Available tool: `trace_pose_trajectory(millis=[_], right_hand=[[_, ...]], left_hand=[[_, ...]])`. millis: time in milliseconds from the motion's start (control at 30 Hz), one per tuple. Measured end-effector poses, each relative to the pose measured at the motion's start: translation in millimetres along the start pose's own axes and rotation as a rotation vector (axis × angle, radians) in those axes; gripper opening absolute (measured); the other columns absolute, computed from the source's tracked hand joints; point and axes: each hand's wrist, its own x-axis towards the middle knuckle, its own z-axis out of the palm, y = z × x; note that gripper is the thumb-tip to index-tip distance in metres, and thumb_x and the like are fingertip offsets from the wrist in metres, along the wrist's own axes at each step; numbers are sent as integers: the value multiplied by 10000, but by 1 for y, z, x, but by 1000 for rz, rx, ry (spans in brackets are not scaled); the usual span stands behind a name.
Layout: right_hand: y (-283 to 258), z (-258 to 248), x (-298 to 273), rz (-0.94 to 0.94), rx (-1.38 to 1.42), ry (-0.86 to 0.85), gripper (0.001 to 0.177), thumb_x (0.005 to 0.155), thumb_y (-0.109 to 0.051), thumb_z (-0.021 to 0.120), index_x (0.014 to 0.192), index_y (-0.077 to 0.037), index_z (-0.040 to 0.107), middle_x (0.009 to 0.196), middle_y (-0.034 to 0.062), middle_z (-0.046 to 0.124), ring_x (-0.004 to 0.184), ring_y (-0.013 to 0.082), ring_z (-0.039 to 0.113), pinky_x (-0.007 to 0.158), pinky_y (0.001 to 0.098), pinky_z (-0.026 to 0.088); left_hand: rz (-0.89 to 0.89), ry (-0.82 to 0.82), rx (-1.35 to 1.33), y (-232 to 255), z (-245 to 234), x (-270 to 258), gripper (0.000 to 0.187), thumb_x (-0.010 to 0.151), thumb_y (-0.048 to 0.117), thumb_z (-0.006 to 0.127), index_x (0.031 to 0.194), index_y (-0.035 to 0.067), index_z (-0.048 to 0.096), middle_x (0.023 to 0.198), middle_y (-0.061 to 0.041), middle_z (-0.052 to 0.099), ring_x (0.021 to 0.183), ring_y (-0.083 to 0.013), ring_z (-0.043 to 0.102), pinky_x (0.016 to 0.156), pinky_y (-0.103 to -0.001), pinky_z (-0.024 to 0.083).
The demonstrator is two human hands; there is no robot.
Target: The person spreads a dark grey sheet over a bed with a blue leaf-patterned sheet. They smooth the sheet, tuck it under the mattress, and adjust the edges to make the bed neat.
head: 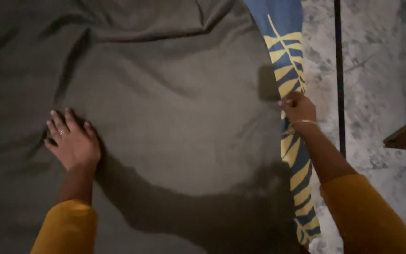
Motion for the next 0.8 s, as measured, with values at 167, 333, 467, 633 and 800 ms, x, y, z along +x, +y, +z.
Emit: trace_pose_trajectory(millis=[167,333,467,633,800], right_hand=[[10,25,-67,72,-36,87,456,1061,-517,623,1061,-62,662,950,155,726,877,337,693,812,437,503],[27,41,-146,39,-185,174,447,1061,-467,603,965,-36,673,960,212,715,897,416,671,799,489,521],[27,31,-164,-90,-237,421,365,1107,-421,584,1080,-84,721,1008,198,711,901,435,657,781,524,510],[15,24,-180,-139,-257,484,357,1091,-357,596,1085,-7,667,983,236,683,912,452,642,750,539,509],[14,39,-234,1,-256,322,373,1081,-366,570,1139,1,590,955,242,680,834,440,672,708,531,533]], left_hand=[[182,43,2,24,5,-40,632,1101,421,347,1646,111,267,1754,-116,154,1602,-336,122,1234,-654,97],[212,-47,-58,47,18,-95,622,1086,469,324,1627,161,299,1724,-115,183,1581,-331,134,1214,-668,56],[223,9,-136,40,16,-125,609,1111,465,315,1631,148,309,1724,-134,206,1591,-352,146,1223,-678,49],[261,2,-65,14,17,-152,635,1065,474,347,1624,175,314,1715,-107,218,1582,-338,158,1219,-671,55],[229,-14,-74,-10,21,-173,659,1053,480,366,1631,171,298,1704,-116,221,1566,-346,164,1211,-664,76]])
